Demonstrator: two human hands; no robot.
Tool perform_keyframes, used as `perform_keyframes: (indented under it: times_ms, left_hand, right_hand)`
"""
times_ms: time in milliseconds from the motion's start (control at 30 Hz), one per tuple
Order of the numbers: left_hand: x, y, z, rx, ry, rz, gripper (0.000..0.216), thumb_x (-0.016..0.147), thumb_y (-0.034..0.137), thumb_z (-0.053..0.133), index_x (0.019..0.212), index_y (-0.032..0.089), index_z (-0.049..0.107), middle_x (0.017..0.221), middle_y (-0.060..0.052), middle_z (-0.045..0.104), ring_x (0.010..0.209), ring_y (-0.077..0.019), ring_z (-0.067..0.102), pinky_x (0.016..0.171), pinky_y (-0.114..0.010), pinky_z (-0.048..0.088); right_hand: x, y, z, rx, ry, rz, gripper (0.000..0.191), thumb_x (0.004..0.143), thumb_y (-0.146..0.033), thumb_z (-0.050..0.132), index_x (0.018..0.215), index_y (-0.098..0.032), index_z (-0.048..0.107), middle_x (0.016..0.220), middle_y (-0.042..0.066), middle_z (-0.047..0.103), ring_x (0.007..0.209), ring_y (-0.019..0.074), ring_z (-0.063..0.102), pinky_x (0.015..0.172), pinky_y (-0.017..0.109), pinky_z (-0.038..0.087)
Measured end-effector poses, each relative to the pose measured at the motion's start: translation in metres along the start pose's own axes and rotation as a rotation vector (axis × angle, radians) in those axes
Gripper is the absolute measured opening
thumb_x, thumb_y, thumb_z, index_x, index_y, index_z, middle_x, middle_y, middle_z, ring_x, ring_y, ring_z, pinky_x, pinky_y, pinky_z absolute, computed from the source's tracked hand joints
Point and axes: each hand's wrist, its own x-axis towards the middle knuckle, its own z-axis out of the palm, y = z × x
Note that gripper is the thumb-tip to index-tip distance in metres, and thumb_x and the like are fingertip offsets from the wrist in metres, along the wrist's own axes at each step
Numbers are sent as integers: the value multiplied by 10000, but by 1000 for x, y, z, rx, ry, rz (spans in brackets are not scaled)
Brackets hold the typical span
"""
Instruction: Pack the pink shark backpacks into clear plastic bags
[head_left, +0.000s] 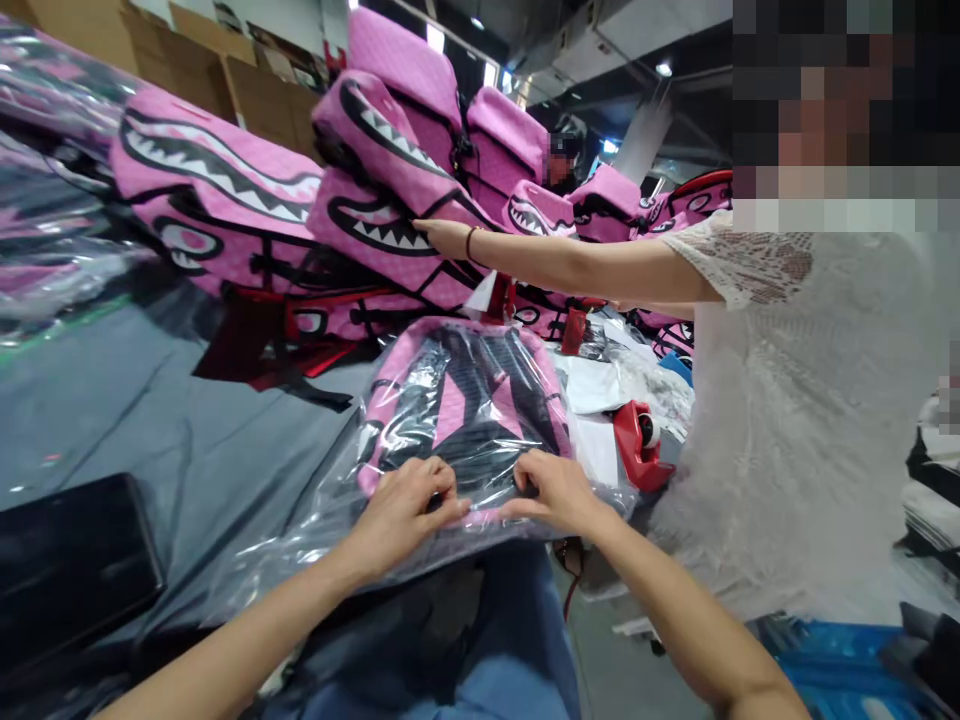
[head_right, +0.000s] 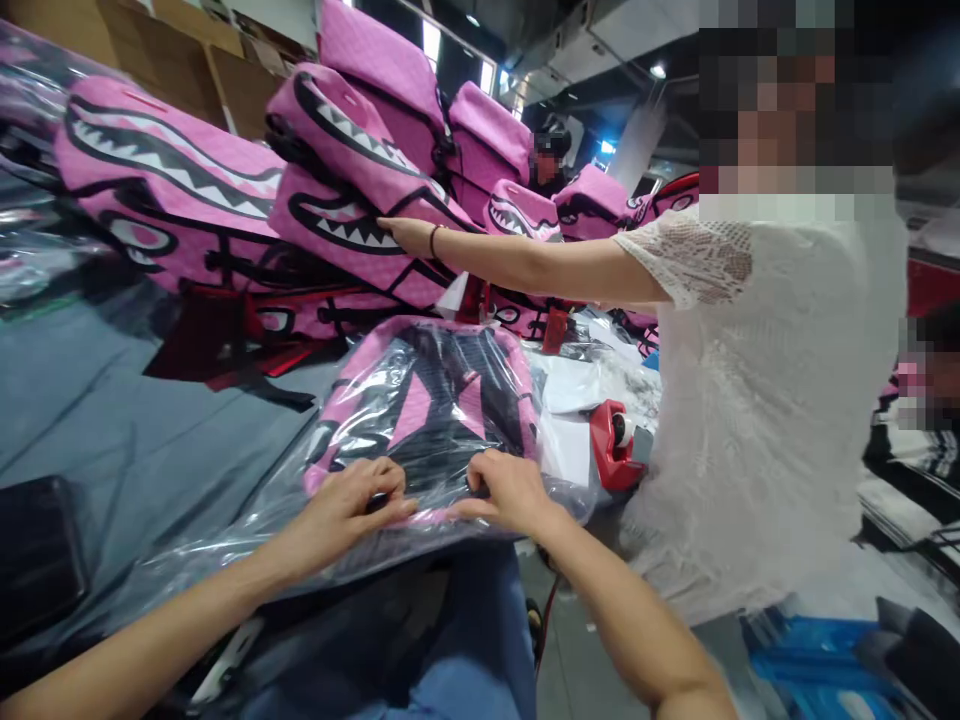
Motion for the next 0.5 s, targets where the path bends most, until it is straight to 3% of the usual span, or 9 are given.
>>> perform_keyframes:
  times_ms: [100,200,267,367,500]
  left_hand:
    - [-21,-21,-10,57,101,158,350,905,570,518,836,275,694,1197,-46,678,1159,-285,527,1019,-448,343]
    - [-45,-42,-27,233,257,185,310,924,540,539,830,299,709,1269,-35,679,1283,-327,481,1116,-544,215]
    - [-53,-51,-36,283,293,155,317,938,533,520,829,305,712,1248,-30,691,1266,-323,506,1123,-558,205]
    - [-48,-56,-41,255,251,85,361,934,558,477,867,300,720,1183,-48,709,1183,-309,565,1092,-548,266]
    - [-33,-57,-37,162,187,15,438,923,589,415,861,270,708,1109,-68,717,1112,-283,604,1004,-482,365]
  right_hand:
    - [10,1,-1,32,-136,62,425,798,-510,815,775,-199,527,733,-65,528,631,95,423,603,236,205]
    - [15,6,-2,50,-148,80,397,848,-487,775,750,-194,525,697,-67,512,616,95,410,604,246,190]
    - [14,8,3,38,-83,73,381,845,-461,785,752,-193,532,700,-63,509,613,97,403,599,254,187]
    - [6,9,13,58,50,22,350,859,-445,771,771,-194,543,731,-44,521,633,108,416,600,257,216]
    - [-22,15,13,283,204,-66,259,946,-452,648,867,-209,601,813,3,572,721,148,508,646,258,354]
